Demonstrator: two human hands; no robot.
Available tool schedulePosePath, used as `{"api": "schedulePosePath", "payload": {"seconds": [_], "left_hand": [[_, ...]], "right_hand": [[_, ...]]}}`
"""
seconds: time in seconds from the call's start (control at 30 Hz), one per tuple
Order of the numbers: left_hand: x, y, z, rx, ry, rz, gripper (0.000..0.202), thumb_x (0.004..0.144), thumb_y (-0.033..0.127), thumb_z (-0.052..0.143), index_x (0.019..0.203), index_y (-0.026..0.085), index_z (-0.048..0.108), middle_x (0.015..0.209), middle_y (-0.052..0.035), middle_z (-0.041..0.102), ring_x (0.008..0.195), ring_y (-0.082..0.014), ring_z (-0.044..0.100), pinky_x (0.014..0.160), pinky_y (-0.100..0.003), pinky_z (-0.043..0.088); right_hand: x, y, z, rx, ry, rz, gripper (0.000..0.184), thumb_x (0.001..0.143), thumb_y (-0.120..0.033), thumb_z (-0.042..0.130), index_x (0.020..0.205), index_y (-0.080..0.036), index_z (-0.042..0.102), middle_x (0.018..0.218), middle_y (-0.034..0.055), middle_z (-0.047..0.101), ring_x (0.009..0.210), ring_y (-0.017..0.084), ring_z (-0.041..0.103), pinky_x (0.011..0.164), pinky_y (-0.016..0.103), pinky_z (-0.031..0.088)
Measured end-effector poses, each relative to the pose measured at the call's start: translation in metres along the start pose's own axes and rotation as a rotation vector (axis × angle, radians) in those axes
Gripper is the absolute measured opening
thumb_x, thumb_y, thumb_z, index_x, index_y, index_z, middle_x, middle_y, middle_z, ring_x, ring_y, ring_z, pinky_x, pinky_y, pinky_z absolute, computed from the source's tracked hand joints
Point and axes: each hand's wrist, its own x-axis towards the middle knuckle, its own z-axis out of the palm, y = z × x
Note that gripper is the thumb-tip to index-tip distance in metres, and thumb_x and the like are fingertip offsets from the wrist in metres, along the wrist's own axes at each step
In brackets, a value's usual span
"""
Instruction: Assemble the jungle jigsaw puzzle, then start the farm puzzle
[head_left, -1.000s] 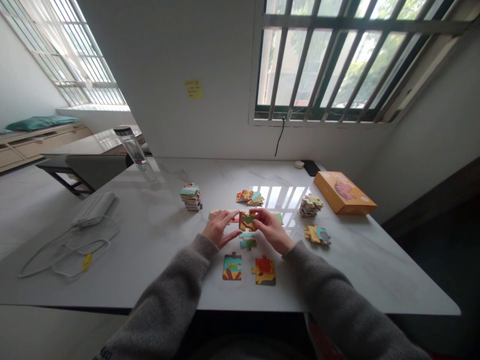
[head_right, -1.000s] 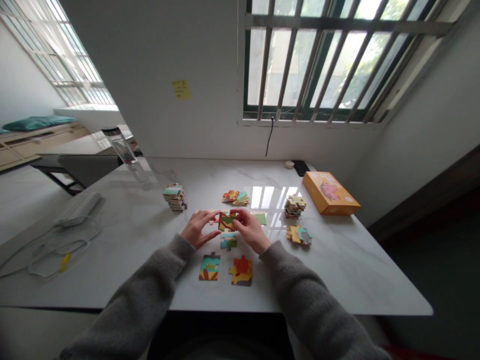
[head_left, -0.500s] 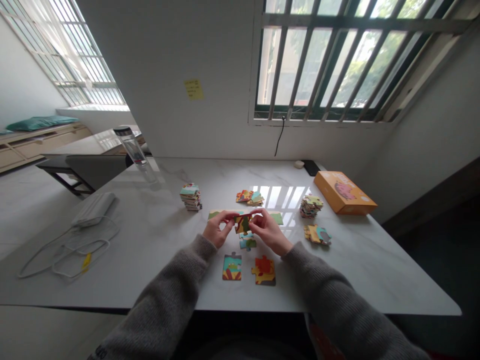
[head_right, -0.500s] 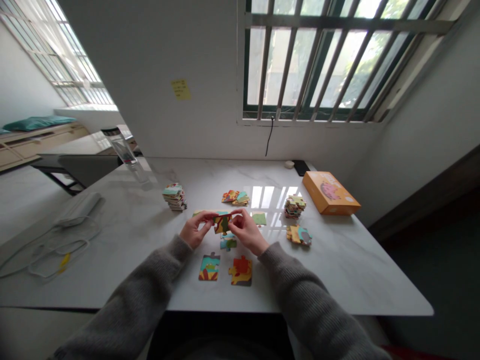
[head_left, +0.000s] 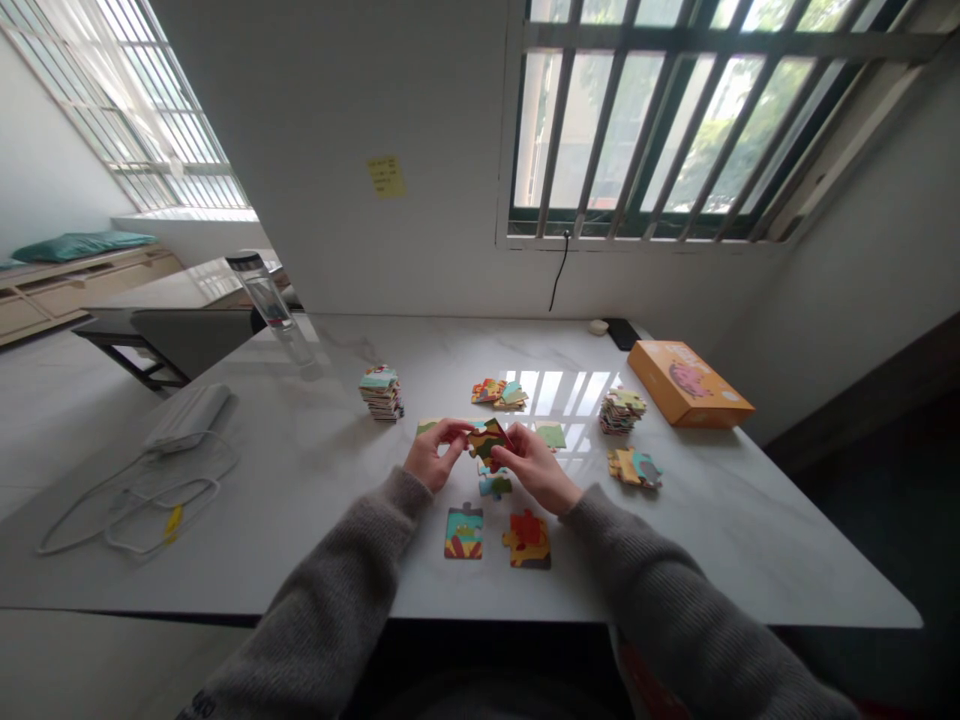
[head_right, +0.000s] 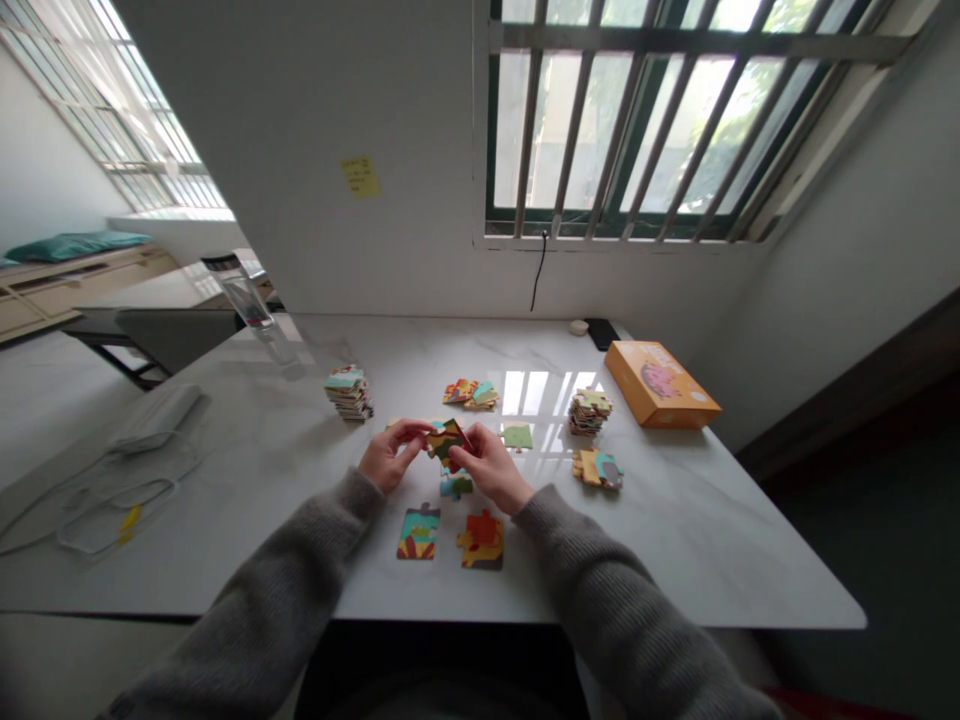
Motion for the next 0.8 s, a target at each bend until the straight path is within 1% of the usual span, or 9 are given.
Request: {"api": "schedulePosePath", "payload": {"seconds": [0.17, 0.23, 0.3, 0.4, 0.53, 0.6, 0.63, 0.73, 0.8], "left_hand": [[-0.001, -0.002, 0.001, -0.033, -0.026, -0.003, 0.026, 0.09, 0.035, 0.063, 0.109, 0.017, 0.067, 0.098, -0.0082, 0.073, 0.082, -0.0176, 0.069, 0.08, -0.033, 0.058], [0.0, -0.003, 0.001, -0.043, -0.026, -0.005, 0.025, 0.089, 0.035, 0.064, 0.107, 0.017, 0.068, 0.096, -0.0081, 0.073, 0.083, -0.0179, 0.069, 0.08, -0.033, 0.059], [0.0, -0.005, 0.001, -0.052, -0.012, -0.02, 0.024, 0.089, 0.035, 0.064, 0.103, 0.017, 0.069, 0.091, -0.0075, 0.073, 0.08, -0.0177, 0.07, 0.079, -0.033, 0.059], [0.002, -0.007, 0.002, -0.056, 0.006, -0.038, 0.023, 0.087, 0.035, 0.065, 0.099, 0.016, 0.069, 0.089, -0.007, 0.073, 0.078, -0.0174, 0.07, 0.077, -0.033, 0.06], [0.0, -0.004, 0.002, 0.007, -0.013, -0.029, 0.02, 0.089, 0.033, 0.061, 0.097, 0.016, 0.07, 0.088, -0.0063, 0.073, 0.078, -0.0176, 0.069, 0.077, -0.034, 0.059], [-0.002, 0.002, 0.001, 0.087, -0.033, 0.044, 0.02, 0.09, 0.031, 0.06, 0.1, 0.017, 0.069, 0.094, -0.0074, 0.071, 0.083, -0.0188, 0.069, 0.079, -0.035, 0.058], [-0.003, 0.005, 0.0, 0.136, -0.048, 0.107, 0.022, 0.09, 0.031, 0.061, 0.105, 0.018, 0.068, 0.102, -0.0088, 0.069, 0.091, -0.0207, 0.068, 0.084, -0.037, 0.058], [-0.004, 0.013, -0.002, 0.254, -0.12, 0.308, 0.044, 0.083, 0.031, 0.071, 0.124, 0.021, 0.061, 0.125, -0.0125, 0.06, 0.117, -0.0278, 0.058, 0.101, -0.045, 0.05], [-0.004, 0.013, -0.003, 0.294, -0.169, 0.374, 0.051, 0.081, 0.03, 0.074, 0.129, 0.023, 0.057, 0.127, -0.0125, 0.058, 0.121, -0.0294, 0.055, 0.105, -0.048, 0.047]], "right_hand": [[0.001, 0.003, 0.002, 0.053, -0.018, 0.0, 0.04, 0.076, -0.046, 0.079, 0.081, -0.022, 0.048, 0.076, -0.0021, 0.067, 0.067, 0.014, 0.065, 0.065, 0.031, 0.054], [0.002, 0.002, 0.0, 0.041, -0.073, -0.016, 0.038, 0.077, -0.045, 0.079, 0.086, -0.022, 0.051, 0.081, -0.0015, 0.066, 0.069, 0.014, 0.065, 0.067, 0.032, 0.055], [0.002, -0.002, -0.004, -0.011, -0.121, -0.05, 0.037, 0.079, -0.044, 0.077, 0.097, -0.022, 0.054, 0.082, -0.0014, 0.065, 0.07, 0.014, 0.065, 0.068, 0.032, 0.055], [0.002, -0.008, -0.011, -0.095, -0.126, -0.095, 0.043, 0.084, -0.044, 0.073, 0.116, -0.023, 0.054, 0.078, -0.0026, 0.062, 0.067, 0.014, 0.063, 0.063, 0.03, 0.052], [0.0, -0.009, -0.011, -0.139, -0.113, -0.094, 0.044, 0.085, -0.046, 0.071, 0.12, -0.023, 0.056, 0.07, -0.0061, 0.054, 0.058, 0.011, 0.054, 0.052, 0.025, 0.044], [0.0, -0.008, -0.009, -0.136, -0.099, -0.092, 0.045, 0.084, -0.047, 0.071, 0.119, -0.023, 0.057, 0.068, -0.007, 0.05, 0.056, 0.01, 0.051, 0.05, 0.025, 0.042], [0.0, -0.007, -0.009, -0.13, -0.093, -0.09, 0.045, 0.084, -0.048, 0.071, 0.12, -0.023, 0.057, 0.068, -0.007, 0.05, 0.056, 0.01, 0.05, 0.05, 0.024, 0.042], [0.001, -0.005, -0.011, -0.113, -0.095, -0.08, 0.046, 0.085, -0.048, 0.069, 0.122, -0.024, 0.055, 0.069, -0.0064, 0.052, 0.056, 0.01, 0.05, 0.051, 0.025, 0.042], [0.002, -0.005, -0.012, -0.106, -0.107, -0.073, 0.048, 0.086, -0.049, 0.069, 0.123, -0.023, 0.054, 0.07, -0.0065, 0.052, 0.056, 0.01, 0.051, 0.051, 0.025, 0.042]]}}
